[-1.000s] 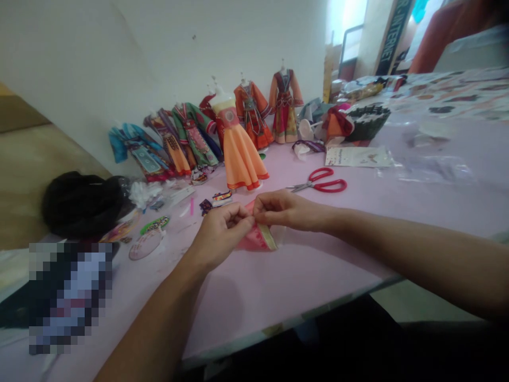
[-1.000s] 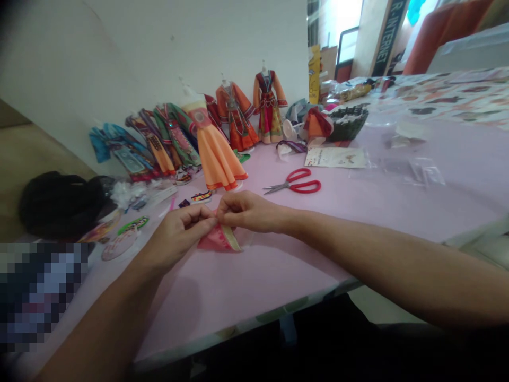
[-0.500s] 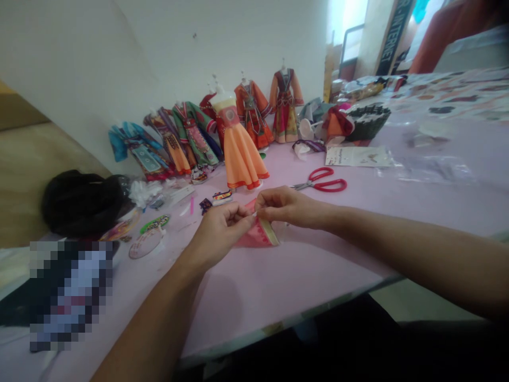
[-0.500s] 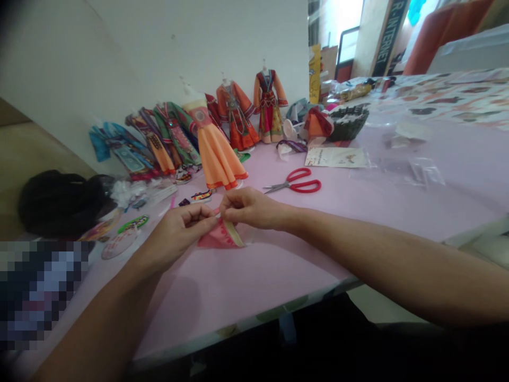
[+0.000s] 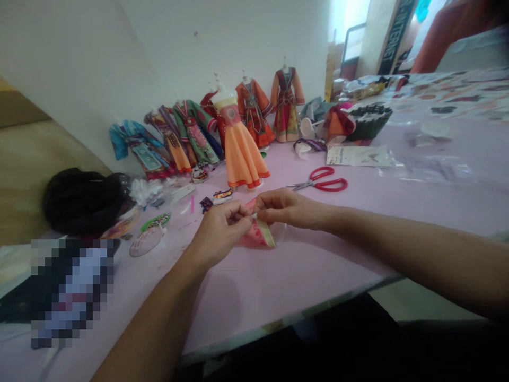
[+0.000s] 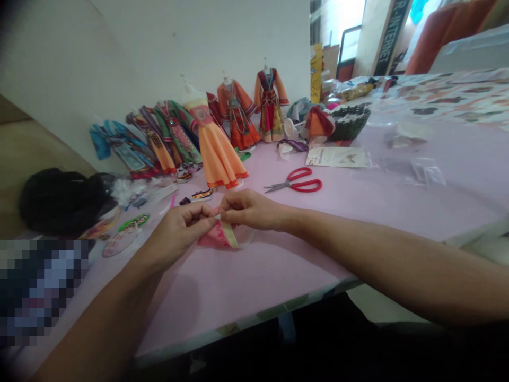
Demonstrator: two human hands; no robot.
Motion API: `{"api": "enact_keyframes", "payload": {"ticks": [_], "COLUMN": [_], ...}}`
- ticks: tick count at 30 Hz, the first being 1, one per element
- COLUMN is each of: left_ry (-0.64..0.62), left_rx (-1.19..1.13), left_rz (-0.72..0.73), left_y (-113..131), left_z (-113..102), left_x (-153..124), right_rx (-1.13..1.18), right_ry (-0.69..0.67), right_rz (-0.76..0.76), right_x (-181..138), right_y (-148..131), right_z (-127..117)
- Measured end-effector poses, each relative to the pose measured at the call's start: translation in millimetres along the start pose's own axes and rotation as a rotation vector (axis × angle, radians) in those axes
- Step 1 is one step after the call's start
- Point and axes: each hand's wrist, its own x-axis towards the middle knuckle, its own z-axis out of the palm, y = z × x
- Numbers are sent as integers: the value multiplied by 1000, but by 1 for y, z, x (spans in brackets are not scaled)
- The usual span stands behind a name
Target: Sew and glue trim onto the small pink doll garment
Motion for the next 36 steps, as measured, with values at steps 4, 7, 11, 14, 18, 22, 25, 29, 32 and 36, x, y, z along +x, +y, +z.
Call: {"api": "enact_keyframes", "payload": {"ticks": [4, 7, 11, 14, 18, 22, 25, 29, 32, 36], "left_ry": [-18, -32, -52, -60, -40, -32, -33, -43, -52, -54], "left_rx": [-45, -45, -26, -32, -33, -34, -32, -25, -36, -59], "left_rz": [-9, -25, -36, -21, 17, 34, 19, -8, -26, -60], "left_y": [-1, -2, -1, -1, -1, -2, -2, -1, -1, -3], "left_z": [-1, -1, 0, 0, 0, 0, 0, 1, 0, -1], "left_x": [0, 0, 0, 0, 0, 1, 1, 0, 0, 1], "right_rx": [35, 45, 36, 27, 66, 71, 52, 41, 51, 78], "right_ry": [13, 20, 8, -11, -23, -7, -4, -26, -31, -15], "right_rz": [42, 43, 9, 12, 14, 17, 29, 39, 49, 64], "right_x": [0, -1, -1, 0, 0, 0, -1, -1, -1, 0], "right_y": [-2, -2, 1, 5, 3, 0, 1, 1, 0, -2], "right_z": [-1, -2, -4, -5, -5, -4, -3, -3, -3, -3]}}
